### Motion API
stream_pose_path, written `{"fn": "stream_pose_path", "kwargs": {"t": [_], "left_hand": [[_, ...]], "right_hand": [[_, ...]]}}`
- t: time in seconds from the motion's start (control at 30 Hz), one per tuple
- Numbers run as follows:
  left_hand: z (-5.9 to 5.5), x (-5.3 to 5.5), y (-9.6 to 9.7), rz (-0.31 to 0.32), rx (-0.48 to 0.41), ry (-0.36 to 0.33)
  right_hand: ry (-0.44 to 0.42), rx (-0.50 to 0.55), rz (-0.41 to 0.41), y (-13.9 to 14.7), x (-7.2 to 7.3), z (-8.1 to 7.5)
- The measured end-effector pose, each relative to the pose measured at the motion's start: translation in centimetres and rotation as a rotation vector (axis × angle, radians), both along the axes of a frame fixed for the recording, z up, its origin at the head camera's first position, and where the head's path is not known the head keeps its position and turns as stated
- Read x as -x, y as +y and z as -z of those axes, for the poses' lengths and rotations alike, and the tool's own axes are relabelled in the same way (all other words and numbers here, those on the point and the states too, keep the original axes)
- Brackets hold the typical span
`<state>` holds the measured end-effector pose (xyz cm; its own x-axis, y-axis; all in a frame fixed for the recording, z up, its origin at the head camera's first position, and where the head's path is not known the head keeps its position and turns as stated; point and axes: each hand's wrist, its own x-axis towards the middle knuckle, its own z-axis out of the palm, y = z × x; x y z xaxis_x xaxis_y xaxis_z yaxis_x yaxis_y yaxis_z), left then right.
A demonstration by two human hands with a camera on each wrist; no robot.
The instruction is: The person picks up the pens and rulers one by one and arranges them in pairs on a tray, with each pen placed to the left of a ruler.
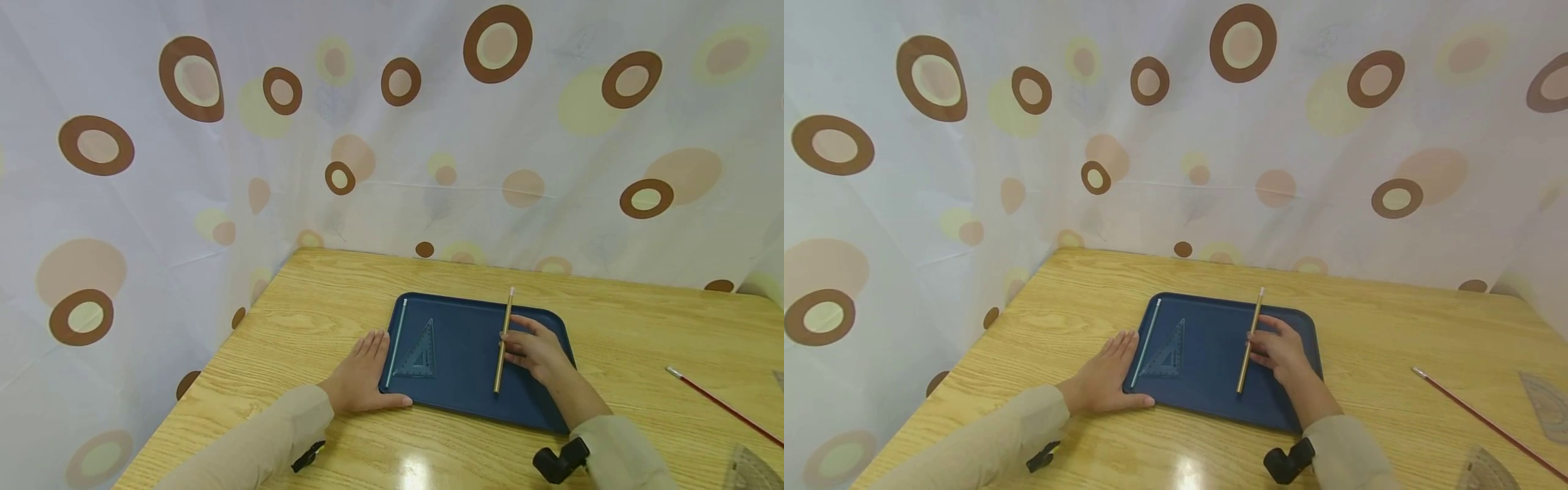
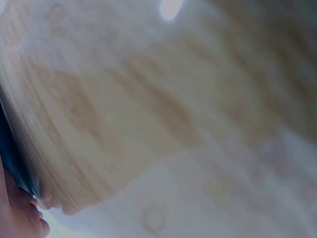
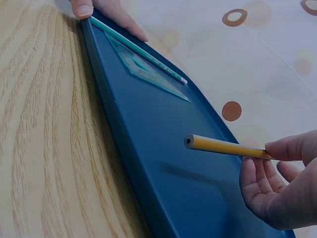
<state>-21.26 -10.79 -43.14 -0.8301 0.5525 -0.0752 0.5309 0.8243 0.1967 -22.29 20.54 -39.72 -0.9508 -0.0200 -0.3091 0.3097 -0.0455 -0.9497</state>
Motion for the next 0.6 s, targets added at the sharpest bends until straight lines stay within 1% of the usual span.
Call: {"fn": "stream_pose_path", "kwargs": {"t": [0.2, 0.37, 0.6], "left_hand": [[0.0, 0.0, 0.0, 0.001, -0.001, 0.002], [0.0, 0.0, 0.0, 0.0, 0.005, 0.009], [-0.1, -0.1, 0.0, -0.005, -0.001, -0.007]], "right_hand": [[0.004, -0.015, -0.007, -0.4, 0.0, -0.1], [0.004, -0.004, -0.005, -0.8, 0.0, -0.2], [0.014, 0.001, -0.006, -1.3, 0.2, -0.2]]}}
